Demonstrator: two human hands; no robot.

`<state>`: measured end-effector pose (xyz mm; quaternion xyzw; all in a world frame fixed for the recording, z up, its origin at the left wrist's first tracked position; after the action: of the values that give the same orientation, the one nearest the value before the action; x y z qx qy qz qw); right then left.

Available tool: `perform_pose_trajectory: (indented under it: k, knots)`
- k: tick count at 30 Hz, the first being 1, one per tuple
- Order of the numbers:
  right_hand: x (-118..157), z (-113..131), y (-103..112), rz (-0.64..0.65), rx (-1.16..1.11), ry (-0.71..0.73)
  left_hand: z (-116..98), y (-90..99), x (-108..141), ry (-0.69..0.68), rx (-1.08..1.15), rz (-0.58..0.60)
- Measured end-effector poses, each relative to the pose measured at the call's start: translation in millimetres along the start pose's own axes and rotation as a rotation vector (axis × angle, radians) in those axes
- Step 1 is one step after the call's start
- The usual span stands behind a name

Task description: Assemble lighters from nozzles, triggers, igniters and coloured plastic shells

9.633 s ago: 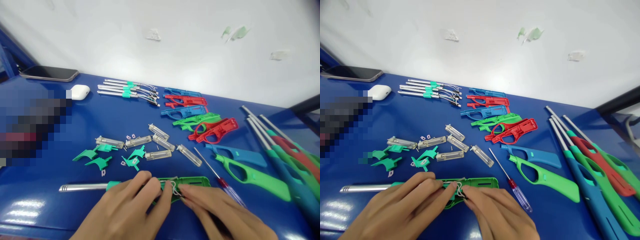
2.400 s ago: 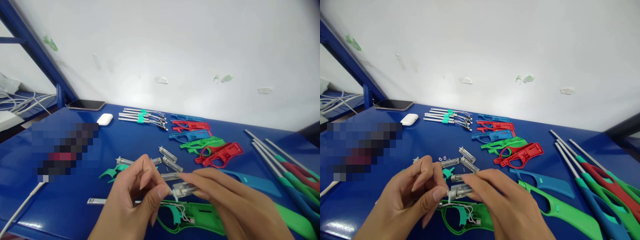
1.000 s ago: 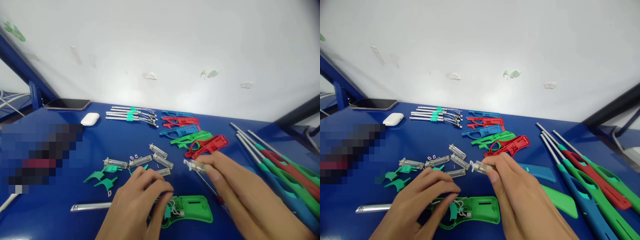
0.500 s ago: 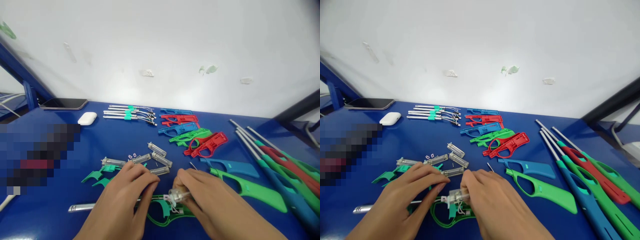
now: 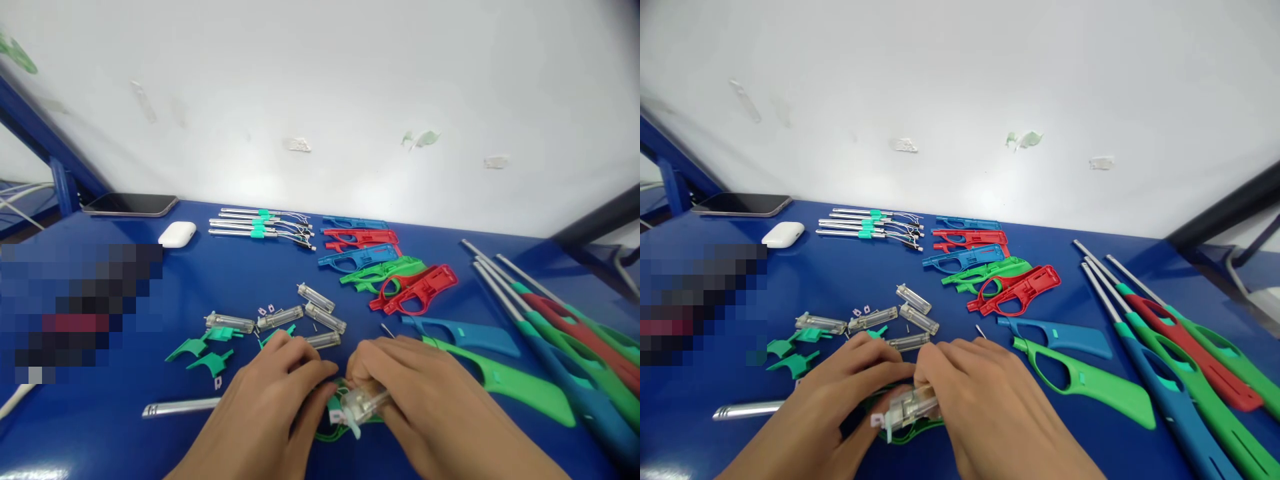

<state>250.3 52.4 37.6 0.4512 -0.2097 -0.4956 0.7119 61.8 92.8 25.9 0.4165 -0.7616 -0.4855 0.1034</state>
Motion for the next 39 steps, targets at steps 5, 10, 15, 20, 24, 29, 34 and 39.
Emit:
perform_pose_trajectory:
  k: [5,10,15,20,24,29,34,39]
  knots:
    - [-3.3,6.8,3.8,0.022,0.02,-0.012,-2.3,-5.5,-4.1,-0.035,-0.012,-0.009]
    - [-3.3,4.2,7.6,-0.023,0.043,-0.074,-3.3,-5.7,-2.8,-0.019,-0.035,-0.055]
    - [-0.3,-4.1,7.8,-0.004,0.117,-0.124,-1.3,-5.4,1.0,0.03,-0.046,-0.071]
    - [-3.0,-6.5,5.5,-0.005,0.137,-0.092,1.8,-2.3,2.5,0.052,-0.072,-0.065]
    - [-4.8,-7.1,3.6,-0.003,0.133,-0.098,2.4,-1.3,4.4,0.055,-0.073,-0.074]
    - [-6.5,0.0,4.6,-0.049,0.177,-0.059,2.7,-1.8,5.3,0.053,-0.079,-0.062]
    - [-10.7,7.7,-0.5,-0.116,0.219,-0.059,4.3,0.3,3.8,0.033,-0.068,-0.08]
    - [-16.9,8.2,-7.4,-0.134,0.212,-0.065,5.5,1.4,4.3,0.029,-0.075,-0.103]
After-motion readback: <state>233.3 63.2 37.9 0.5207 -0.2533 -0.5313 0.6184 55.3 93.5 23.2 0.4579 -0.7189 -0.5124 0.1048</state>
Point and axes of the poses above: each hand's wrist, its own x-axis away from the middle knuckle, its own y-axis out of the back of the hand, z = x × y, the point moved 3 cm from there along -x, towards the middle knuckle, and after that the axes turned 5 degrees about -x, right-handed, at the moved point
